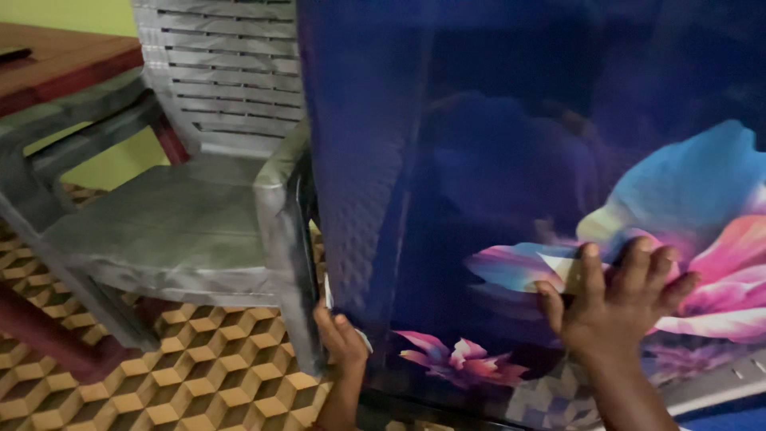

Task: The person wipes the exterior front surface and handle of a refrigerator using a cloth, moving the cloth across the door panels and around the handle area.

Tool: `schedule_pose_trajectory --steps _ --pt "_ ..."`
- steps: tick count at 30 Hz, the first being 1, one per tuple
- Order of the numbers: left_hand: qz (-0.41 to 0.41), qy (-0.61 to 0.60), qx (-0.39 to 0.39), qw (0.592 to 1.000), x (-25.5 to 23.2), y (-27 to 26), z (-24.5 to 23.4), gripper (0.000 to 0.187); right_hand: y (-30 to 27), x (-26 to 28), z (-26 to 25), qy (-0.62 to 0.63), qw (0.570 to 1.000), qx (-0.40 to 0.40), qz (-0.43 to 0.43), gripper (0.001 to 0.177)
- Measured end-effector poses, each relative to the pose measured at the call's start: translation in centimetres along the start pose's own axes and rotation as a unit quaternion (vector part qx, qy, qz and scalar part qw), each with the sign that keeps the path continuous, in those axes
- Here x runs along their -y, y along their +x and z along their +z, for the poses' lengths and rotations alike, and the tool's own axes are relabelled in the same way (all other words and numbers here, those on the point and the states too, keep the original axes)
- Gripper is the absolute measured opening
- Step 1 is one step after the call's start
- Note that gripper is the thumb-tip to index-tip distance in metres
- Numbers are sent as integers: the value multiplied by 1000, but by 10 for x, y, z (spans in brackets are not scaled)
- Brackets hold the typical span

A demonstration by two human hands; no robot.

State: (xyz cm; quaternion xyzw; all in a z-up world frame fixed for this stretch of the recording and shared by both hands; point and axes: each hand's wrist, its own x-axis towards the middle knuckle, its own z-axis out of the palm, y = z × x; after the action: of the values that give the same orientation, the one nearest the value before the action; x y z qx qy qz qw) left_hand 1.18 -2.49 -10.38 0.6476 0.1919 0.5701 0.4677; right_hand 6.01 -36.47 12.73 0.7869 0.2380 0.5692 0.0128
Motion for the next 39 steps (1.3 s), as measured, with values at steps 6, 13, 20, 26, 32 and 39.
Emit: schedule_pose_trajectory --steps 6,13,20,26,32,39 --pt "174 -12 -46 984 -107 26 24 81 9 3 -7 5 1000 -22 3 76" --pt "497 190 109 840 -204 -1 71 93 11 -4 -18 115 991 -72 -10 72" --pt "195 423 498 731 -221 82 59 99 13 -10 -15 200 957 -200 62 73" --pt "403 201 30 893 -240 101 54 85 10 -12 -11 271 915 -287 86 77" --pt "613 213 265 714 -236 -27 94 86 -23 -22 -11 426 837 -325 115 87" --pt "734 182 265 598 -273 -28 109 65 -132 -53 -16 427 842 -218 247 89"
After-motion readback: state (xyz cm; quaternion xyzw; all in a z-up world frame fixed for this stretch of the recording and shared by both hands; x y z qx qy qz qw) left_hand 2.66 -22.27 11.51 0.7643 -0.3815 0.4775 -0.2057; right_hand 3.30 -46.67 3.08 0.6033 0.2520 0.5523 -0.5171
